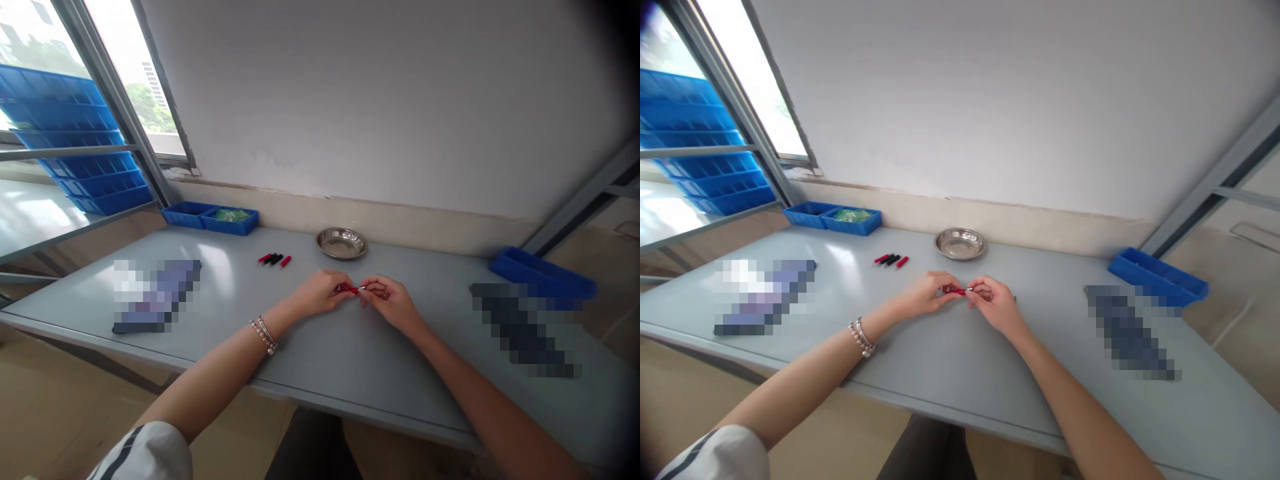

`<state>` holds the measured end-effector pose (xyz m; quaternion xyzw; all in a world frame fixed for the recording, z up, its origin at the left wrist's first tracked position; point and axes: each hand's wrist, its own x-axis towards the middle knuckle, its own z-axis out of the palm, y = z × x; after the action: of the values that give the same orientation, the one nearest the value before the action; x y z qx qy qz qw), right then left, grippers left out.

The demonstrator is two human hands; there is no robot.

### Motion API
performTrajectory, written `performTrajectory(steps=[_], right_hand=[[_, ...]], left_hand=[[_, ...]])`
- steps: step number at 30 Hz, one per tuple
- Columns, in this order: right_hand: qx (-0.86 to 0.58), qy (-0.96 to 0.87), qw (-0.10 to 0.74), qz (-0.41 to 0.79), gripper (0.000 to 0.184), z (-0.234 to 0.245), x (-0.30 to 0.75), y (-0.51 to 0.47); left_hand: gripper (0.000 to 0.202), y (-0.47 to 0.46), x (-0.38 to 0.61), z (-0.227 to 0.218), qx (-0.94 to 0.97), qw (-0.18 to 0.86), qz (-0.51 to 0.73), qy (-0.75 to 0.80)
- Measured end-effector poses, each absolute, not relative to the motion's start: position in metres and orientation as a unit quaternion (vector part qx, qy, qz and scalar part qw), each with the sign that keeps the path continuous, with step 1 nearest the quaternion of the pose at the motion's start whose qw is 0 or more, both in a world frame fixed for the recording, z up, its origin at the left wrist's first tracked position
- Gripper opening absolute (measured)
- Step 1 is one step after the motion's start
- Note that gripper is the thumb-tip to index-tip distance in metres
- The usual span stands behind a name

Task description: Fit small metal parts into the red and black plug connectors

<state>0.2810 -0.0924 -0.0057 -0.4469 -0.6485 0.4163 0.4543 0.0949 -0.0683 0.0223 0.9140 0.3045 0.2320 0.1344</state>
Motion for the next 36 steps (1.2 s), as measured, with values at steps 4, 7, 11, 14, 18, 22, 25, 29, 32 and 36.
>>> performTrajectory(steps=[4,7,11,14,18,22,25,29,32,36], right_hand=[[-0.446,-0.653,0.442,0.423,0.017,-0.0073,0.2831,-0.0906],[-0.446,-0.656,0.432,0.429,0.017,-0.0081,0.2834,-0.0905],[-0.447,-0.657,0.428,0.432,0.016,-0.0083,0.2831,-0.0916],[-0.445,-0.669,0.424,0.418,0.013,-0.0083,0.2836,-0.0917],[-0.443,-0.698,0.414,0.381,0.011,-0.0085,0.284,-0.0915],[-0.456,-0.713,0.407,0.344,0.011,-0.0078,0.2831,-0.0931],[-0.471,-0.724,0.394,0.315,0.012,-0.0071,0.2829,-0.0941],[-0.478,-0.751,0.365,0.271,0.015,-0.0053,0.2836,-0.0941],[-0.486,-0.76,0.354,0.246,0.016,-0.0035,0.2837,-0.0943],[-0.497,-0.751,0.356,0.248,0.014,-0.0021,0.2828,-0.0956]], left_hand=[[0.021,-0.0669,0.0942,0.0206,0.913,0.128,0.239,0.304],[0.022,-0.0658,0.0942,0.0197,0.915,0.128,0.239,0.299],[0.023,-0.0651,0.0951,0.0195,0.914,0.136,0.24,0.296],[0.023,-0.0647,0.0959,0.019,0.913,0.145,0.237,0.299],[0.023,-0.0641,0.0961,0.0176,0.913,0.146,0.233,0.301],[0.023,-0.0636,0.0958,0.0168,0.914,0.144,0.227,0.305],[0.023,-0.0636,0.0958,0.0169,0.914,0.143,0.225,0.305],[0.023,-0.0642,0.0961,0.0175,0.914,0.144,0.232,0.299],[0.022,-0.0648,0.0967,0.0175,0.912,0.144,0.235,0.304],[0.022,-0.0654,0.0977,0.0172,0.908,0.148,0.232,0.315]])
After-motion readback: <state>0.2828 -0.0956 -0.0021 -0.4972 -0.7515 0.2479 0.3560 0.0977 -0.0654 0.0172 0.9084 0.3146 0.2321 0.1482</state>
